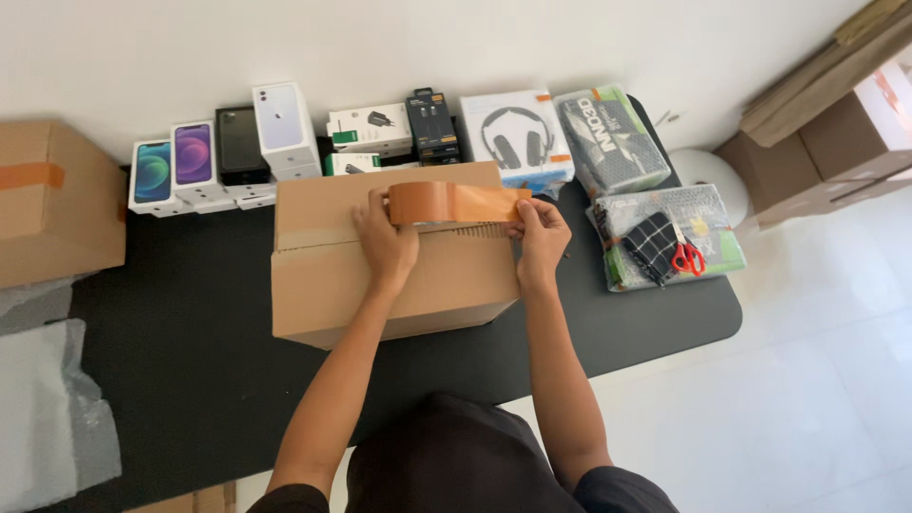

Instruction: The person tapes a cardboard box shut using brown tape and scissors, then unfolds a second cardboard box and tapes it shut as well.

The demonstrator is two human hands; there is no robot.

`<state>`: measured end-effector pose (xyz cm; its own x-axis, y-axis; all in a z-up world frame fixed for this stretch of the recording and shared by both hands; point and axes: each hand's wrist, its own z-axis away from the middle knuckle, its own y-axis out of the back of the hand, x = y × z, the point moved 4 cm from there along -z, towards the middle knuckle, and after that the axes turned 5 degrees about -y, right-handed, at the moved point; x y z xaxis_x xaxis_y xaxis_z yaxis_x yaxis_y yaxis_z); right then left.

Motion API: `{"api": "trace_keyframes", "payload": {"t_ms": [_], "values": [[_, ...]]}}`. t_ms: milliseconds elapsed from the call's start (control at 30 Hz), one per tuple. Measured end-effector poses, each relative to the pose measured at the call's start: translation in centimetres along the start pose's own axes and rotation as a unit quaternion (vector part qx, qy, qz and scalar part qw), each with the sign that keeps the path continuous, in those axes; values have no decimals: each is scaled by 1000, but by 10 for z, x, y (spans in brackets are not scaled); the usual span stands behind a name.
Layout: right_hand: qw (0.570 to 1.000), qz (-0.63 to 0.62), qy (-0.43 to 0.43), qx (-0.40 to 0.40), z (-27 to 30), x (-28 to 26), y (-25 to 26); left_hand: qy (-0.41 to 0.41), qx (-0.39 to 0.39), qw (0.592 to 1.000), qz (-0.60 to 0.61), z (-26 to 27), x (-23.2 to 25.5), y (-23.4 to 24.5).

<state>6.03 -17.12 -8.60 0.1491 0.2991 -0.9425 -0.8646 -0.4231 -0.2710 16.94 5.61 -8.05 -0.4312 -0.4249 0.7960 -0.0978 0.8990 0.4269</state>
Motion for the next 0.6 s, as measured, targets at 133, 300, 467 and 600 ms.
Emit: {"api": "trace_keyframes", "payload": {"t_ms": [133, 300, 467, 600], "values": [[999, 11, -31, 0, -15, 7, 19, 11, 6, 997, -74, 0, -51, -28], [995, 6, -96, -8, -27, 23, 29, -21, -34, 991, -127, 1, -29, -24], [989, -23, -145, -7, -22, 23, 30, -45, -37, 990, -131, 0, -4, -13], [986, -17, -162, -14, -24, 34, 32, -45, -35, 993, -104, 2, -8, -9]]}}
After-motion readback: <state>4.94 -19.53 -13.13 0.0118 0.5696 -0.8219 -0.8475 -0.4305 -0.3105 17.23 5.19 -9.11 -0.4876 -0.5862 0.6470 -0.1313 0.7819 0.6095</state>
